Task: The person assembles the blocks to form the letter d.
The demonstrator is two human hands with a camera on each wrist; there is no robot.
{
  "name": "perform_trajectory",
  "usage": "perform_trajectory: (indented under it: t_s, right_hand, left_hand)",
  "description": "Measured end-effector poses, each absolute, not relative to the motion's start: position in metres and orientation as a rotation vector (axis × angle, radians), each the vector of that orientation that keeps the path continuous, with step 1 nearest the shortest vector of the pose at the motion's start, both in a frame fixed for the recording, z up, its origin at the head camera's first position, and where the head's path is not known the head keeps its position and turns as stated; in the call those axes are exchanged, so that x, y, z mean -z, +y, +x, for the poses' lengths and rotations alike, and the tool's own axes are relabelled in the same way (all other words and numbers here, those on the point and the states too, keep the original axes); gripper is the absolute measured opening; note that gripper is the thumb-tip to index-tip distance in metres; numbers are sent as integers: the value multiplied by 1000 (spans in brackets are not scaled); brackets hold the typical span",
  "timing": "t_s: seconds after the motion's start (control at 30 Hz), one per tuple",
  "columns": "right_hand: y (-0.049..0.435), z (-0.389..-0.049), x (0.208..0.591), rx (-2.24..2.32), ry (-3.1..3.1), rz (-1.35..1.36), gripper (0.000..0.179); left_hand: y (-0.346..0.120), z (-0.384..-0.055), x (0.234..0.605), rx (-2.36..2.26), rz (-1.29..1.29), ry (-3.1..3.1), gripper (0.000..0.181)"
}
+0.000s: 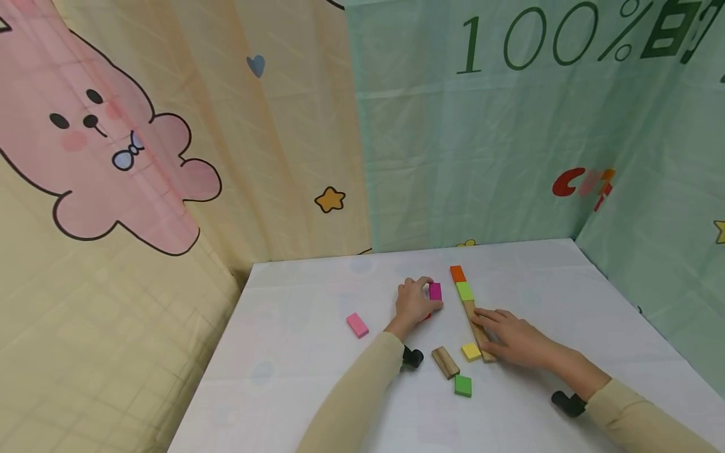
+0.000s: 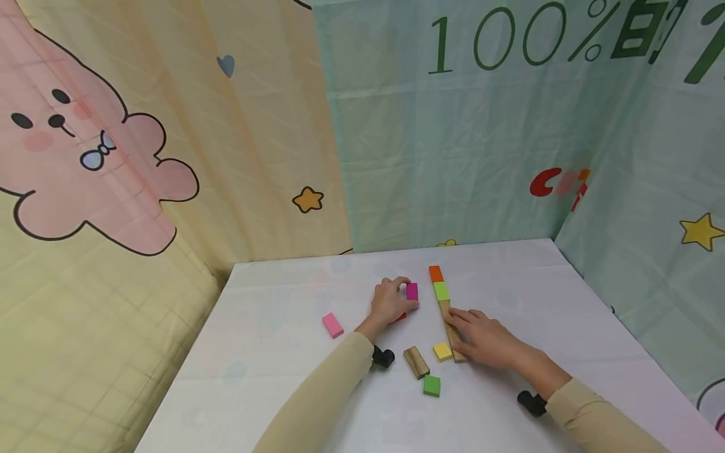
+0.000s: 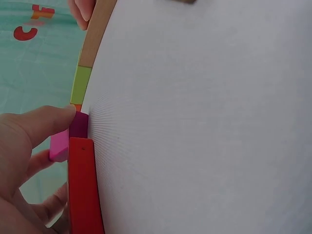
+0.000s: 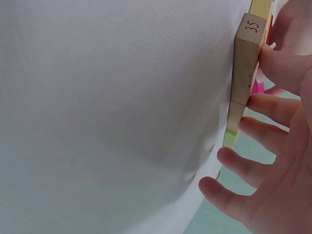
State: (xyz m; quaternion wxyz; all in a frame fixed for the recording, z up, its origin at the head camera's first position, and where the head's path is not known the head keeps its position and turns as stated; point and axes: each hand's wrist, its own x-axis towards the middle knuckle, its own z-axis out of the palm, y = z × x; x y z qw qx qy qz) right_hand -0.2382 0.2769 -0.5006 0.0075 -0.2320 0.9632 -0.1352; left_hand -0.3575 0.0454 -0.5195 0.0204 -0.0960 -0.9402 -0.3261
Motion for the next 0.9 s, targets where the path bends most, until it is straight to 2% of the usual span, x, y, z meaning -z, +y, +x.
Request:
perform_trajectory:
  t_s: [0.9]
  right_hand:
    - [274, -239, 501, 405, 3008, -714, 65]
  left_hand:
    - [52, -354, 517, 1250, -524, -2821, 63]
